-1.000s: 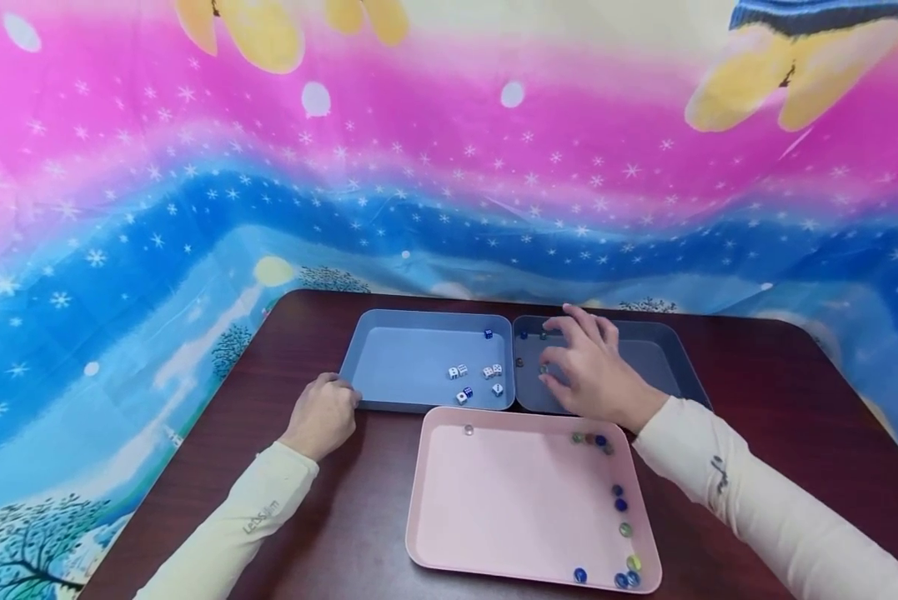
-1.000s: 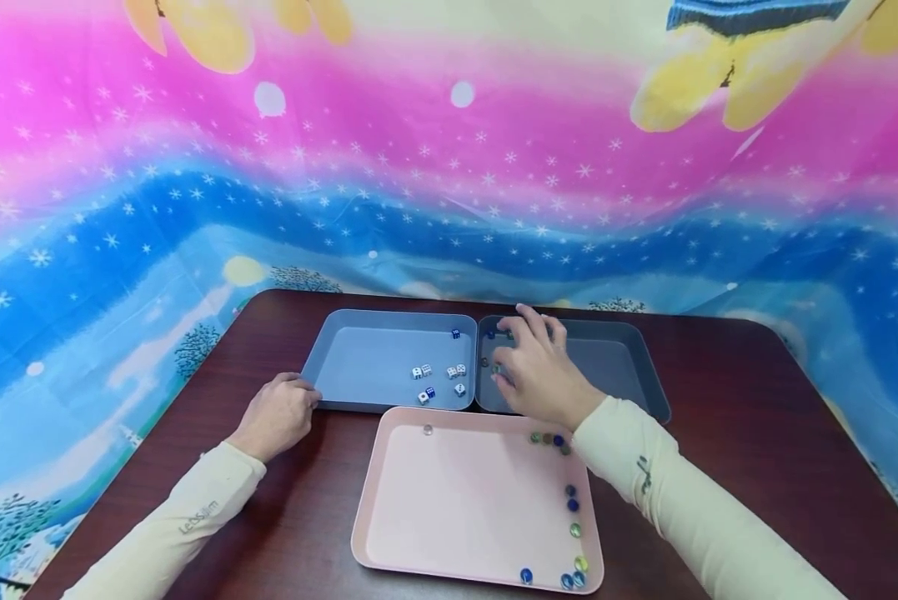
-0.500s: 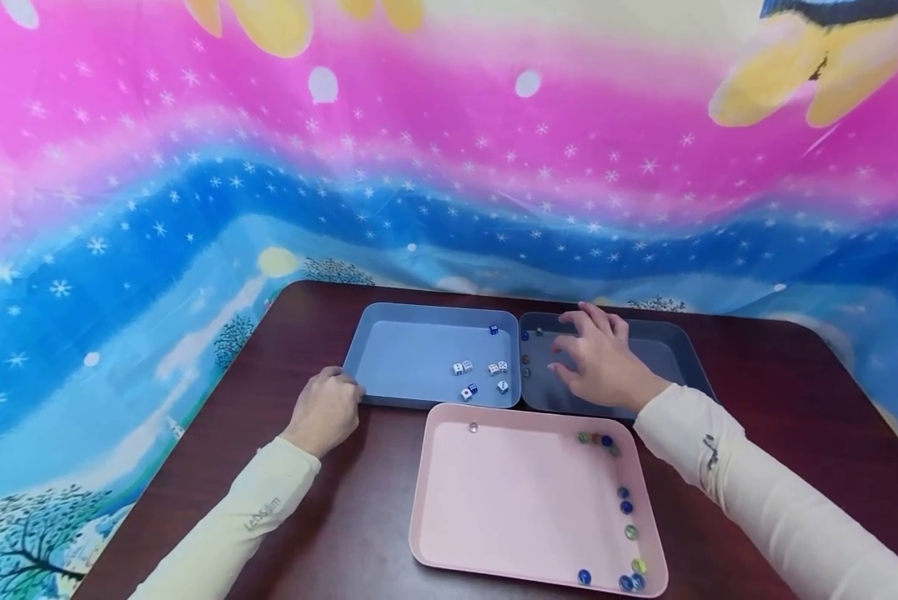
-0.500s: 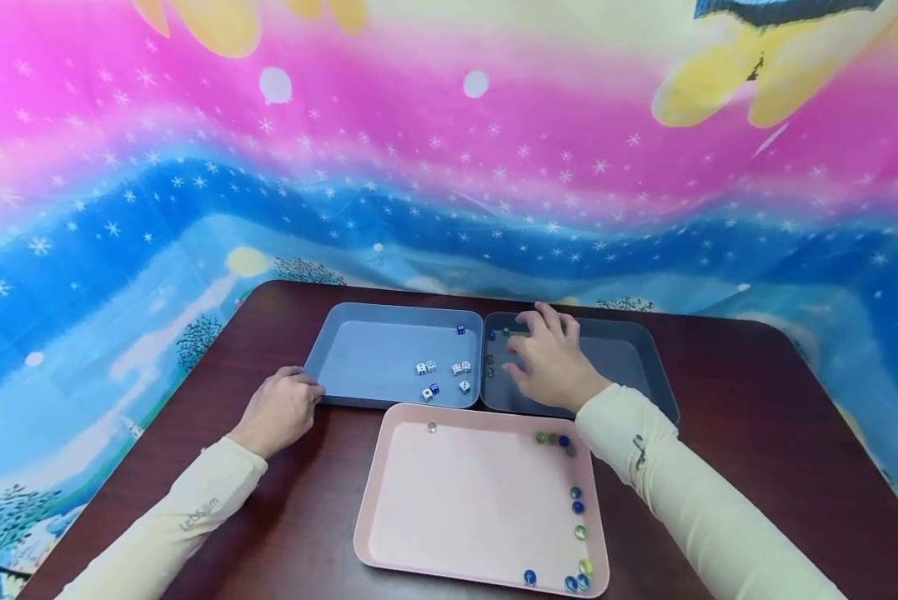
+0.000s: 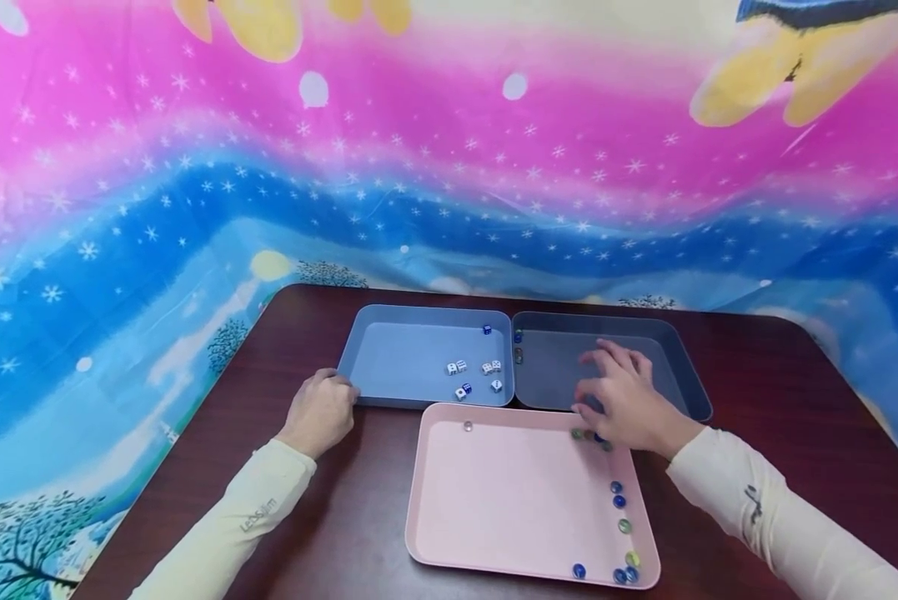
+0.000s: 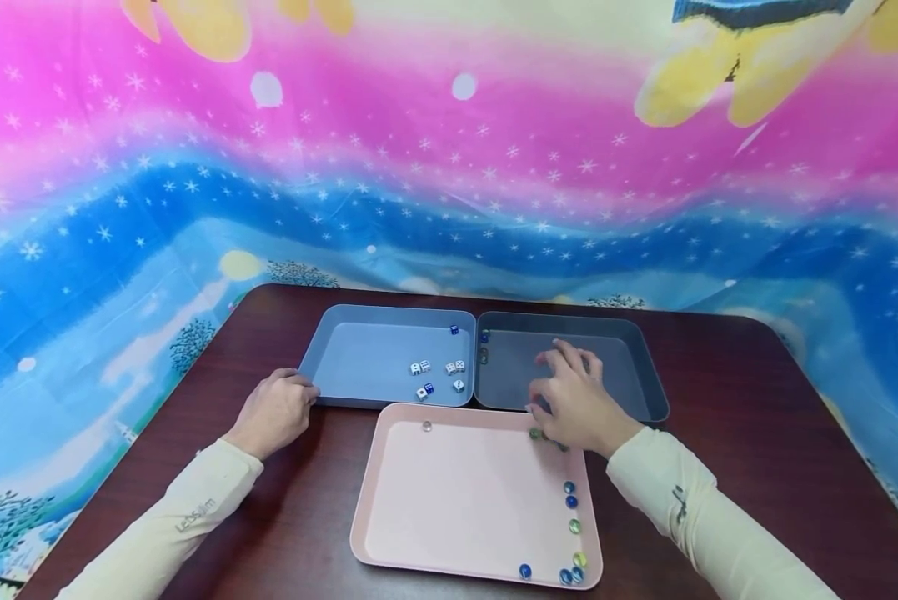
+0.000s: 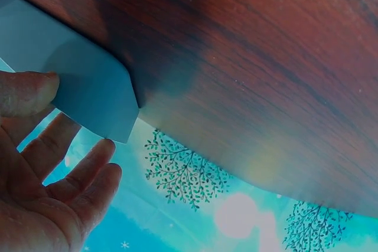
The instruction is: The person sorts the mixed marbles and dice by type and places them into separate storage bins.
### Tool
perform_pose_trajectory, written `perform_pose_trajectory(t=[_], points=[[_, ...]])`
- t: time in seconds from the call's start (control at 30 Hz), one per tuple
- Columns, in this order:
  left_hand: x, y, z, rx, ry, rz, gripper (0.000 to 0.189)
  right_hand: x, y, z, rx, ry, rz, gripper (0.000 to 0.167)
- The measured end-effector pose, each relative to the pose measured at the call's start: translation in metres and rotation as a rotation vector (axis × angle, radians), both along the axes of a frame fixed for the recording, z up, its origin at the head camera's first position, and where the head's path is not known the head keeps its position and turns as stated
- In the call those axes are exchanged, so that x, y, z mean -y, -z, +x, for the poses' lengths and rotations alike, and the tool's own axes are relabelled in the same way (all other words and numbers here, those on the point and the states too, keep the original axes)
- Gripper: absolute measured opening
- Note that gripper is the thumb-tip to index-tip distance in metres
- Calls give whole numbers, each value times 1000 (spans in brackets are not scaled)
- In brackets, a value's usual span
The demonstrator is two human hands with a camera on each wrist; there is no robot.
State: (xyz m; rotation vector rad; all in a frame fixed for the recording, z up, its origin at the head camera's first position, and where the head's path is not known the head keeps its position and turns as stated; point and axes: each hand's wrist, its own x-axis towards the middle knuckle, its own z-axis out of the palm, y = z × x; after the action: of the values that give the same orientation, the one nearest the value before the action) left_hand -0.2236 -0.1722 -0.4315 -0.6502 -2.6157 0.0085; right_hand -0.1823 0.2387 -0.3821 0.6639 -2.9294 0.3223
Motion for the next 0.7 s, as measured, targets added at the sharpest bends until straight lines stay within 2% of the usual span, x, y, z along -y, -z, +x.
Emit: perform_pose_trajectory(t=[0.23, 0.47, 0.7], points=[[0, 0, 1, -7, 11, 5, 19, -9, 29, 22, 1, 20, 30, 9], [-1, 2, 1, 27, -6, 3, 20, -10, 53, 23, -17, 42, 50, 15], [-1, 2, 0, 18, -8, 1, 20, -3, 59, 20, -68, 24, 57, 10]])
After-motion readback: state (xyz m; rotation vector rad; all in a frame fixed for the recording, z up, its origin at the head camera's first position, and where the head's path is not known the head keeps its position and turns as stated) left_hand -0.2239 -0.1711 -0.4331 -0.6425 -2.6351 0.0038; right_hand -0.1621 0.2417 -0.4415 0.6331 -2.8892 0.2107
